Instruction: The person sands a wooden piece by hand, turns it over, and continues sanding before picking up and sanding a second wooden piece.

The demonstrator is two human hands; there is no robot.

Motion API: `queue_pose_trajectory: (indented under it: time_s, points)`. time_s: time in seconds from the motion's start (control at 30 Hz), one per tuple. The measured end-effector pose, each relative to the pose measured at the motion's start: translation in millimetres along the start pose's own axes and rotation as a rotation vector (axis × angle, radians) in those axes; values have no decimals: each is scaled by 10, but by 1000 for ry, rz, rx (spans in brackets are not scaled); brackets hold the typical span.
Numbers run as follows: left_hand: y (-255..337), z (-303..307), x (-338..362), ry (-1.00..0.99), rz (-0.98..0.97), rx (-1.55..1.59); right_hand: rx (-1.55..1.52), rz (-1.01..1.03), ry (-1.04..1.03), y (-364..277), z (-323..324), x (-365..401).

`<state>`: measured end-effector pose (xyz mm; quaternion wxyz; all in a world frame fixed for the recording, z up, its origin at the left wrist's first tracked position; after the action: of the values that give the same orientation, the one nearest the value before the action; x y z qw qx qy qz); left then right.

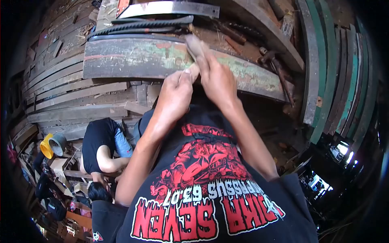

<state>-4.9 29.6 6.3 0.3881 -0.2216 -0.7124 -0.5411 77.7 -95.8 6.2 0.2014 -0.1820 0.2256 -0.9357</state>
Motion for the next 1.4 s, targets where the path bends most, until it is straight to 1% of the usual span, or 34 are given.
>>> queue_pose_trajectory:
  time_s: [0.03,0.07,0.17,0.2,0.23,0.37,0.4,0.47,0.57,0.6,0.63,0.7,0.73,0.83,0.87,0.93,0.97,1.07,1.1,1.17,1.2,1.27,1.3,1.33,1.4]
  points:
    - [-7,-2,-66,-2,-88,-7,-17,26,-8,-21,-2,32]
    - [-139,-7,-147,5,-160,-11,10,44,-5,-64,11,163]
    - [-147,-36,-48,0,-102,48,-17,-33,-32,-72,24,12]
    - [-104,-47,-36,-3,-76,41,12,42,51,69,-68,-120]
    - [-64,-53,-34,-3,-59,35,-11,36,60,97,-76,-2]
    - [-173,-26,-119,-6,-167,-31,-93,94,95,-13,-85,203]
    - [-218,-29,-138,13,-175,-56,-90,62,85,23,-91,85]
    - [-135,-56,-121,-4,-133,-35,-70,35,79,115,-96,-89]
    - [-129,-53,-78,-30,-103,15,-108,-30,-46,-52,16,223]
    - [-156,-47,-63,-9,-109,8,-73,5,-7,-60,4,233]
    - [-162,-42,-44,13,-115,0,-62,7,-13,-44,-31,171]
    - [-74,-37,-6,-5,-2,55,-28,14,4,33,-55,-112]
    - [-84,-48,-20,-27,-14,62,-23,17,1,78,-70,-189]
    - [-78,-16,-21,-74,12,59,-39,130,65,-21,-45,172]
    - [-75,18,7,-65,4,41,-23,63,28,-36,-51,180]
    - [0,30,27,-87,-17,-34,-2,68,5,106,-115,-74]
    - [23,22,6,-109,-23,7,12,64,11,168,-91,-150]
    - [37,59,-30,-109,-11,-29,-36,131,47,-7,-17,135]
    - [-36,38,-20,-97,-8,-31,-86,128,58,-60,8,197]
    - [-105,41,1,-88,11,-47,-10,7,-42,39,-16,-71]
    - [-97,33,-3,-88,20,-47,29,8,-52,116,-73,-193]
    - [-35,63,-72,-106,4,-64,-48,52,38,133,-87,41]
    - [-12,74,-94,-88,-16,-60,-94,79,63,119,-116,144]
    - [-31,58,-66,-72,-10,-57,-113,62,64,142,-124,221]
    - [-14,50,-12,-57,7,-125,-50,-23,-43,127,-116,-22]
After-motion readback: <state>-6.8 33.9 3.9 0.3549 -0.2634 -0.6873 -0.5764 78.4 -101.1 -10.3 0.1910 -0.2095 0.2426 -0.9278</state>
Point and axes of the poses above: each hand's wrist, its own x-axis away from the middle knuckle, its own z-axis out of the back of the hand, y = z × x, the point moved 4 cm from there along -x, towards the middle knuckle, and after that the axes turned 7 degrees about z, right-handed, at the moved point
